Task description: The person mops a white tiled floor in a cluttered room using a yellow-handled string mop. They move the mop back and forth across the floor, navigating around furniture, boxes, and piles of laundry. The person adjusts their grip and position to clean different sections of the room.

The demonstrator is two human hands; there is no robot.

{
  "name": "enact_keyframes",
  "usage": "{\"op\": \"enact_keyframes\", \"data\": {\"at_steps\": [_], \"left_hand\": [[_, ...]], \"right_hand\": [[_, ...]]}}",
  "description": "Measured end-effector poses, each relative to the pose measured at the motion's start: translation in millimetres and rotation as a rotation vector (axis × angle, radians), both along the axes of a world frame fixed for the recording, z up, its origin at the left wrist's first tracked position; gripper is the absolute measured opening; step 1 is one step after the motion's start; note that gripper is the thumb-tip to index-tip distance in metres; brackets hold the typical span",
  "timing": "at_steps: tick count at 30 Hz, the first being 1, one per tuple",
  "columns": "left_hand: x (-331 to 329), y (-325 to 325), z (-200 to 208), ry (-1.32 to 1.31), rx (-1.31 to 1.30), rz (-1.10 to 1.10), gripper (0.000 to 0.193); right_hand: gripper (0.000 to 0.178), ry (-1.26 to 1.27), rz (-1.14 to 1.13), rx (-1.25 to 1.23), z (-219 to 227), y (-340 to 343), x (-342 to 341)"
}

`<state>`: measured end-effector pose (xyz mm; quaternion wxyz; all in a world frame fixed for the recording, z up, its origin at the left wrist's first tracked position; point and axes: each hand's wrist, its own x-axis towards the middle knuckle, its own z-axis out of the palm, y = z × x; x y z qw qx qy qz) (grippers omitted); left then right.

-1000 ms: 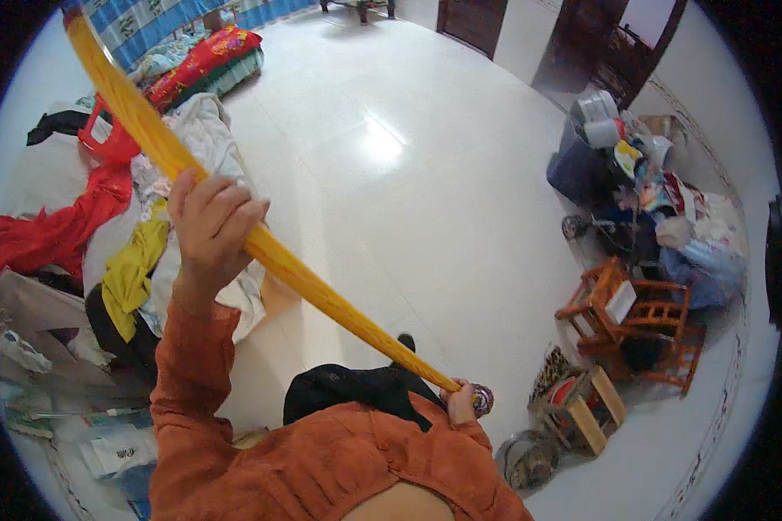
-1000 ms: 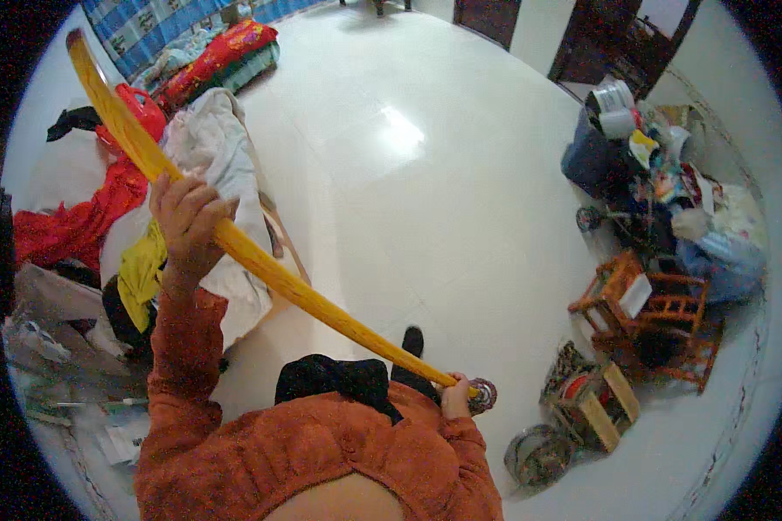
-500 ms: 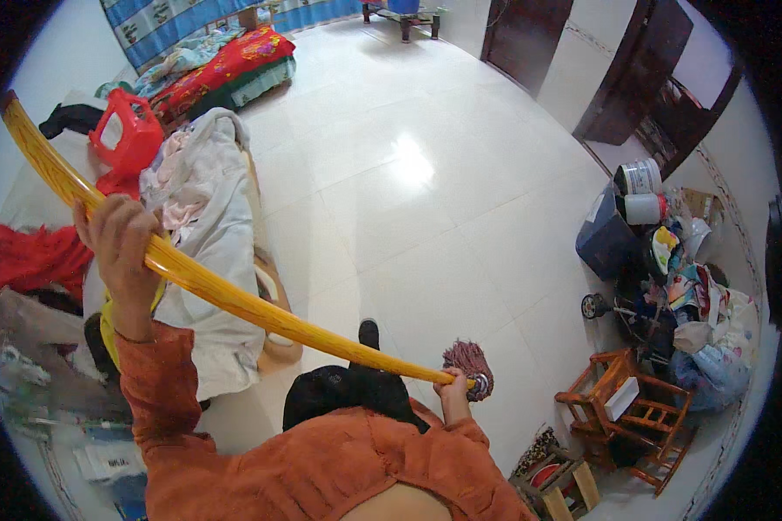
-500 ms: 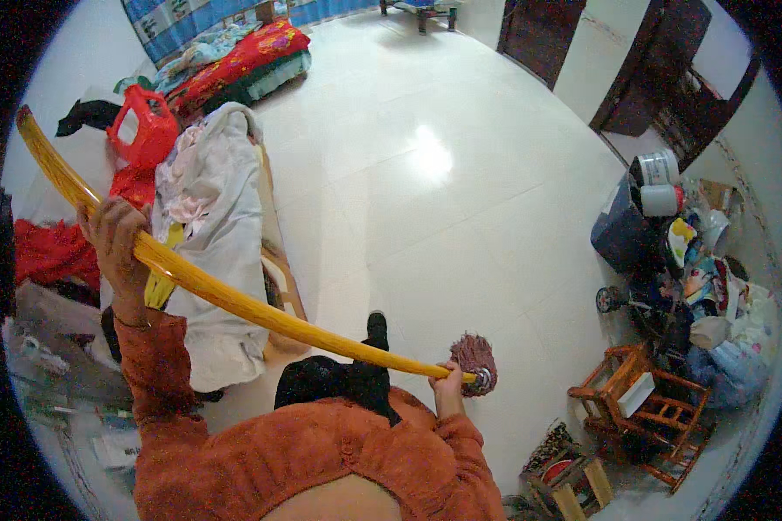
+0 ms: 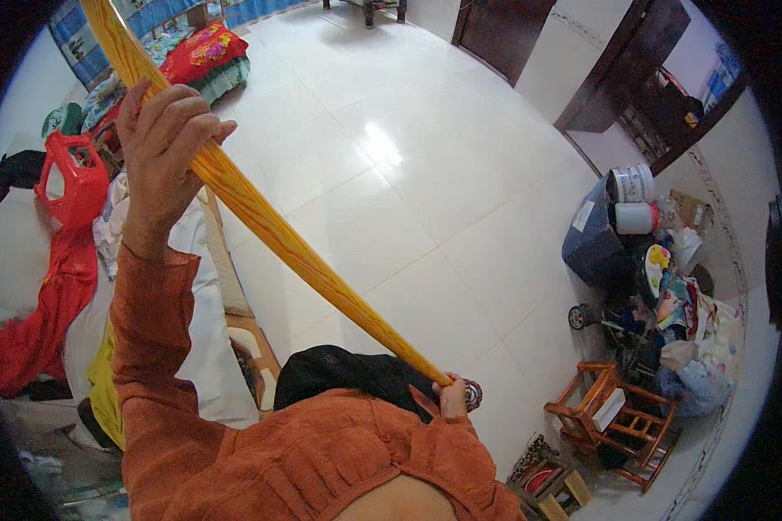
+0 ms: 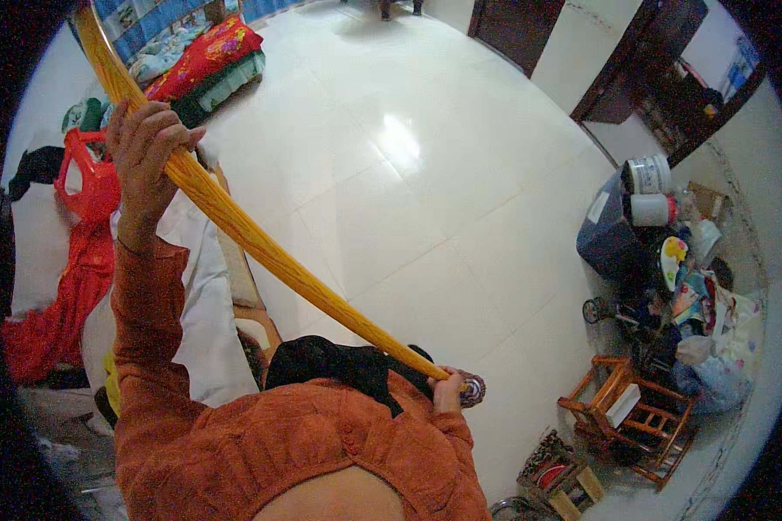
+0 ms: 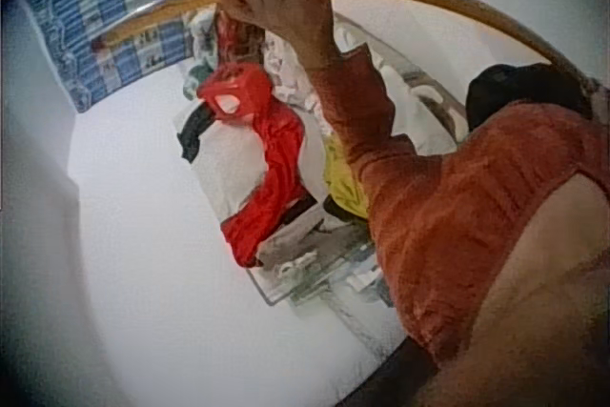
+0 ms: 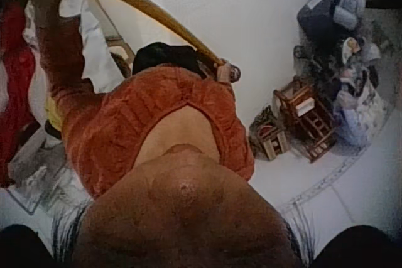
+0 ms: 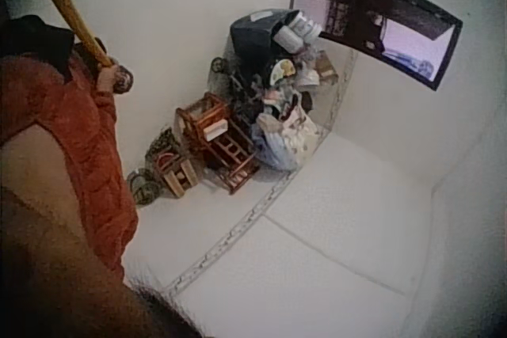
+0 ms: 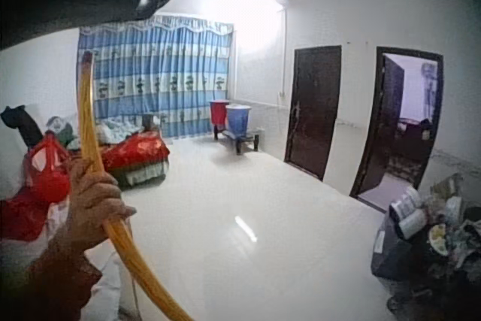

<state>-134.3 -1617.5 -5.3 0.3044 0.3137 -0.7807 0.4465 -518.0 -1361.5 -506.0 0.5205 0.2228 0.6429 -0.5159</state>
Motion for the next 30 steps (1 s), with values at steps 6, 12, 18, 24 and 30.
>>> {"op": "enact_keyframes", "data": {"at_steps": [6,12,18,24,30], "left_hand": [[-18.9,-100.7,-5.5,-0.035,-0.009,-0.025,0.021],[-37.1,-190.3,2.2,-0.069,-0.055,0.107,0.021],[-52.6,-263.0,14.4,-0.079,-0.151,0.233,0.025],[-46.3,-313.3,12.8,-0.102,-0.188,0.362,0.023],[-25.8,-433.8,-14.7,-0.024,-0.172,0.353,0.024]], "right_hand": [[0.014,0.028,0.061,-0.013,-38.5,-89.2,-34.1],[0.013,-0.105,0.137,-0.091,-55.5,-252.6,-72.9],[0.018,-0.319,0.105,-0.156,-34.7,-413.4,-115.3],[0.032,-0.521,-0.115,-0.109,-2.6,-553.5,-109.6],[0.026,-0.536,-0.109,-0.23,-16.5,-664.9,-99.9]]}}
